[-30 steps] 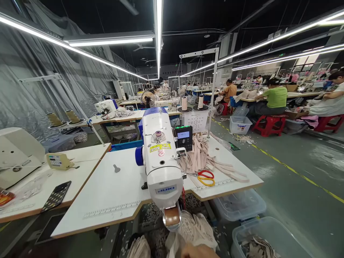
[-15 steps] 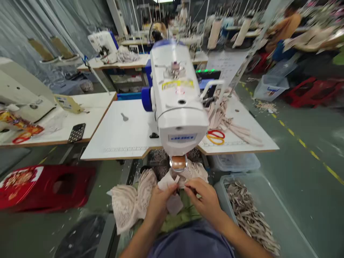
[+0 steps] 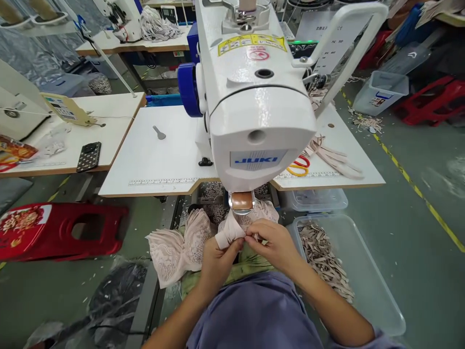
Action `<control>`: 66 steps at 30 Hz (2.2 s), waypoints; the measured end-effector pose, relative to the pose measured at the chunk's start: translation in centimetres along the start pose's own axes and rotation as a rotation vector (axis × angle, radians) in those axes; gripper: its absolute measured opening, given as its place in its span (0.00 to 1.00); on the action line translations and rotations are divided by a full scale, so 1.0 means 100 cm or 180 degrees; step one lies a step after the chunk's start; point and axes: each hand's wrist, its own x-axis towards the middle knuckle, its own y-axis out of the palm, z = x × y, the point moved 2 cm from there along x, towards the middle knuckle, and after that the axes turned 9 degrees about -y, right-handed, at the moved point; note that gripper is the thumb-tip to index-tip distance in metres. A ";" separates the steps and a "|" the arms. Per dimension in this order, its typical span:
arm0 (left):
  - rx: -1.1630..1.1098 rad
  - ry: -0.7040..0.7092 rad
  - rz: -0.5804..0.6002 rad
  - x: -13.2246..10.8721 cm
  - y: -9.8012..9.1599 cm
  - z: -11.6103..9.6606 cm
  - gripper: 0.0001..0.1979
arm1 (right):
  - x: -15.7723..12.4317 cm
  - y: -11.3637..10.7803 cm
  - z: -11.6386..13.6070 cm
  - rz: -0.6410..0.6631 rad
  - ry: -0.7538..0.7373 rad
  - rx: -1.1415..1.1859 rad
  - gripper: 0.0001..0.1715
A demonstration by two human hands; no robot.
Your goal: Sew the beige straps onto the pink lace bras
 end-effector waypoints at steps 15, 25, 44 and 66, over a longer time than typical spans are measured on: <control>-0.0224 -0.0519 0.0658 0.011 -0.002 -0.002 0.17 | -0.004 0.007 -0.005 0.0349 0.0689 0.0547 0.07; 0.0525 -0.0165 0.0818 0.019 -0.007 -0.019 0.13 | -0.008 -0.019 -0.015 0.0439 0.1464 0.0993 0.09; 0.0974 0.0113 0.0858 0.010 0.005 -0.034 0.09 | 0.010 -0.032 0.003 0.0929 0.1064 0.0179 0.05; -0.0340 -0.0576 0.0153 0.013 0.011 -0.016 0.15 | 0.014 -0.027 -0.002 0.0452 0.1259 0.0931 0.09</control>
